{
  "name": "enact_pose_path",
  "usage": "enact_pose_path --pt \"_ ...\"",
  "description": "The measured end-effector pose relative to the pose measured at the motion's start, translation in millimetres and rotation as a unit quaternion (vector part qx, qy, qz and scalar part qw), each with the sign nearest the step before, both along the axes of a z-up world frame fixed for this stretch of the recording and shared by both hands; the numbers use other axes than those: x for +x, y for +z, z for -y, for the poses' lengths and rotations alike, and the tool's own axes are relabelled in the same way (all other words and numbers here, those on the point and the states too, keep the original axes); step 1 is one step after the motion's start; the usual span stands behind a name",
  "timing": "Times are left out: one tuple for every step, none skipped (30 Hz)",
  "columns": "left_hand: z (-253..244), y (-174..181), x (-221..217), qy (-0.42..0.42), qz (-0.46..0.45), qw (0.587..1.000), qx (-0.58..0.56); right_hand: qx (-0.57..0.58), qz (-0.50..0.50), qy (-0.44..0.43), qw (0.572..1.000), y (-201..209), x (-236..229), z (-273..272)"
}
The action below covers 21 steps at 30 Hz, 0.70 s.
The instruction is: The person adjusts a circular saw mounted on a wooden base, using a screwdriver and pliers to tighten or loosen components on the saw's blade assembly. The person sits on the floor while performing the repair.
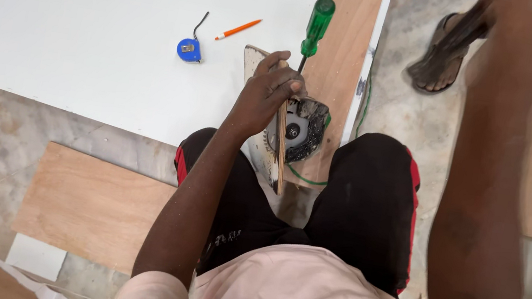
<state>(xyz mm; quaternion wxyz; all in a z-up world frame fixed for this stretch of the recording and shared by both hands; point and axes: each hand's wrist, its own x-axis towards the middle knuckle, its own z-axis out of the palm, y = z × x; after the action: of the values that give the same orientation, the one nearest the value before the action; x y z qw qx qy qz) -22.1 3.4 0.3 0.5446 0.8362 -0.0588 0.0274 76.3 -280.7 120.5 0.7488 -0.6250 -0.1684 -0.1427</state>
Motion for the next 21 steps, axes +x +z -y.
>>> enact_pose_path --pt "0.9 1.3 -0.8 0.000 0.001 1.000 0.005 0.022 -0.016 0.012 1.000 -20.7 -15.2 -1.7" --pt "1.6 2.3 -1.0 -0.002 0.001 1.000 0.010 0.032 -0.039 0.014 0.999 -42.7 -29.0 -4.6" --pt "2.6 2.8 -0.8 -0.004 0.002 1.000 0.015 0.040 -0.062 0.012 0.997 -66.1 -42.3 -8.0" --pt "3.9 2.5 -0.8 -0.005 0.006 1.000 0.024 0.049 -0.085 0.006 0.995 -91.3 -57.6 -11.5" --pt "3.8 2.6 -1.1 -0.007 0.010 0.999 0.034 0.035 -0.108 -0.009 0.993 -114.5 -68.6 -13.9" --pt "3.8 3.0 -1.2 -0.008 0.014 0.999 0.043 0.020 -0.131 -0.022 0.991 -136.1 -79.2 -16.5" --pt "3.9 3.9 -1.6 -0.007 0.008 0.999 0.043 0.011 -0.163 -0.033 0.986 -156.7 -89.3 -20.7" --pt "3.4 5.5 -1.5 -0.006 0.004 0.999 0.043 0.002 -0.193 -0.041 0.980 -175.4 -98.1 -25.3" --pt "3.5 7.4 -1.5 -0.004 -0.001 0.999 0.044 -0.022 -0.206 -0.047 0.977 -191.8 -107.0 -27.4" --pt "4.1 8.9 -1.9 -0.002 -0.006 0.999 0.043 -0.045 -0.219 -0.053 0.973 -206.9 -115.4 -28.3" --pt "5.2 10.5 -2.4 0.001 -0.011 0.999 0.042 -0.039 -0.225 -0.044 0.973 -220.0 -121.8 -28.4" --pt "6.7 12.4 -2.4 0.002 -0.016 0.999 0.041 -0.032 -0.231 -0.036 0.972 -230.9 -127.5 -28.6" --pt "7.6 14.5 -3.2 0.004 -0.028 0.999 0.047 -0.025 -0.236 -0.029 0.971 -238.9 -133.8 -28.2" --pt "8.3 16.5 -3.9 0.006 -0.039 0.998 0.051 -0.040 -0.252 -0.029 0.966 -243.5 -140.6 -27.4" --pt "9.1 18.1 -4.8 0.008 -0.051 0.997 0.056 -0.056 -0.268 -0.030 0.961 -244.8 -147.8 -27.4" --pt "10.1 19.1 -4.6 0.008 -0.051 0.997 0.052 -0.071 -0.282 -0.029 0.956 -243.1 -152.2 -27.2" --pt "10.7 19.9 -4.4 0.008 -0.050 0.998 0.049 -0.086 -0.295 -0.014 0.952 -238.2 -155.1 -24.1" --pt "11.1 20.4 -4.7 0.008 -0.051 0.998 0.045 -0.100 -0.308 0.000 0.946 -230.8 -158.6 -17.9" --pt "11.0 20.9 -5.5 0.002 -0.048 0.997 0.055 -0.115 -0.321 0.016 0.940 -222.4 -161.7 -12.9" --pt "10.9 21.3 -5.9 -0.003 -0.044 0.997 0.065 -0.081 -0.359 0.040 0.929 -213.8 -162.6 -8.0" --pt "10.1 21.9 -5.8 -0.008 -0.040 0.996 0.074 -0.047 -0.395 0.065 0.915 -205.7 -163.2 -2.2"
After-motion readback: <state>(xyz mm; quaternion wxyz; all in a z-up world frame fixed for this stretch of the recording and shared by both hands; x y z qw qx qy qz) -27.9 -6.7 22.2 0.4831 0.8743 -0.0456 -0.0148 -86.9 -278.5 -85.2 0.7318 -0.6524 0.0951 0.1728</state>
